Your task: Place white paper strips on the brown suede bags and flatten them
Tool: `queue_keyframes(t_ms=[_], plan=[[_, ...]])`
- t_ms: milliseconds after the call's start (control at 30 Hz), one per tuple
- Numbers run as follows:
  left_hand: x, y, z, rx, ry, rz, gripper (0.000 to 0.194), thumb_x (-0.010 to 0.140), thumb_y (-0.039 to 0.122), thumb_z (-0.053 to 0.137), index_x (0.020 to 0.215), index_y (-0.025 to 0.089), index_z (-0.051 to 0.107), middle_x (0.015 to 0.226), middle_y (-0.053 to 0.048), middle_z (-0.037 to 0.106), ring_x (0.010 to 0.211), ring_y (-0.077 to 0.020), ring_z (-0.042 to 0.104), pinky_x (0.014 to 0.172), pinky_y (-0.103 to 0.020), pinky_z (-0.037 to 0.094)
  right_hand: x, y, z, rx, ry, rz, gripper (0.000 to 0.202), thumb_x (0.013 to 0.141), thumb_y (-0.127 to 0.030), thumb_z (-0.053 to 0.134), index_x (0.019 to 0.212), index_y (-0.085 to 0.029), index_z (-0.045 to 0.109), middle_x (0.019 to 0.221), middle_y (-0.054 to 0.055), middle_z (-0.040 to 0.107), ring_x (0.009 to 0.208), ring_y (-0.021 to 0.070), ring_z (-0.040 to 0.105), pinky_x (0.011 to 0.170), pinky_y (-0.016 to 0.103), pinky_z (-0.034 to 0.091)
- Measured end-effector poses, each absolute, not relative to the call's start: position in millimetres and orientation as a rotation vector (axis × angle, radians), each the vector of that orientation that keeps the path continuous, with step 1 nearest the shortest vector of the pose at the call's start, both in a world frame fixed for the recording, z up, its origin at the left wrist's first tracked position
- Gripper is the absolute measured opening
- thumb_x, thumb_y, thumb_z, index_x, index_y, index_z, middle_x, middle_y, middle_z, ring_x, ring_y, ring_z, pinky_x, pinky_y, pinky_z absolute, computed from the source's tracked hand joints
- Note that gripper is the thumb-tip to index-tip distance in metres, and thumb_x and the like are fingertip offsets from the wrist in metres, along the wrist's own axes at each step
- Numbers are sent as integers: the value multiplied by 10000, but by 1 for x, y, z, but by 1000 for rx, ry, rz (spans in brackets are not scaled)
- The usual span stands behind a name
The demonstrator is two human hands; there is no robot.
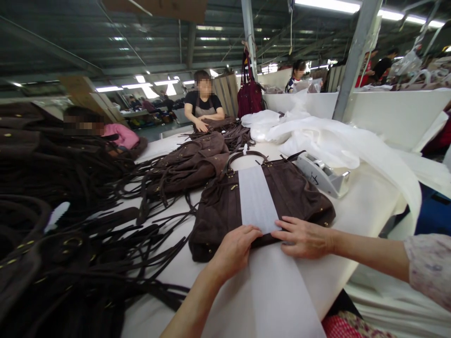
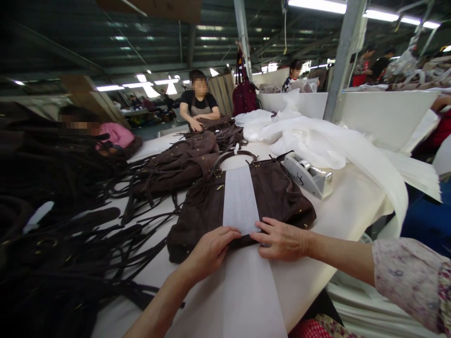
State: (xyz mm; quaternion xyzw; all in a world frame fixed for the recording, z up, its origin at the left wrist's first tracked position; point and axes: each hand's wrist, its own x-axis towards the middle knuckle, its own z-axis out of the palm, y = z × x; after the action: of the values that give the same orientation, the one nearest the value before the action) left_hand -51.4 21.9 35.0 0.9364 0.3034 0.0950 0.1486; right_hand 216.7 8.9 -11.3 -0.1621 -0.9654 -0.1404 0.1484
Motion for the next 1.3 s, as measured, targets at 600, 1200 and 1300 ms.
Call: queue_keyframes(t_ms=[600,1200,1300], plan=[[-36,-11,20,2592,1044,347,146,872,109,451,836,194,565,1036,-14,649,932,-152,614,841,-241,472,230,-26,-21,-705,-2424,46,298,814,-27,372,1049,-149,510,1151,133,632,1147,188,548,1036,386,405],[-9,0,42,1973,1714,406,77,744,200,528,675,183,561,765,2,636,769,-162,587,640,-251,354,194,-21,-28,-1483,-2031,121,169,934,-294,447,1044,-181,508,663,-18,606,622,165,581,583,272,367],[-8,2,39,1930,1748,439,48,737,170,530,709,186,565,787,-1,632,795,-162,584,672,-254,367,190,-17,-30,-1477,-2010,47,469,930,-265,421,1369,-129,326,651,-25,619,578,170,582,569,280,368]])
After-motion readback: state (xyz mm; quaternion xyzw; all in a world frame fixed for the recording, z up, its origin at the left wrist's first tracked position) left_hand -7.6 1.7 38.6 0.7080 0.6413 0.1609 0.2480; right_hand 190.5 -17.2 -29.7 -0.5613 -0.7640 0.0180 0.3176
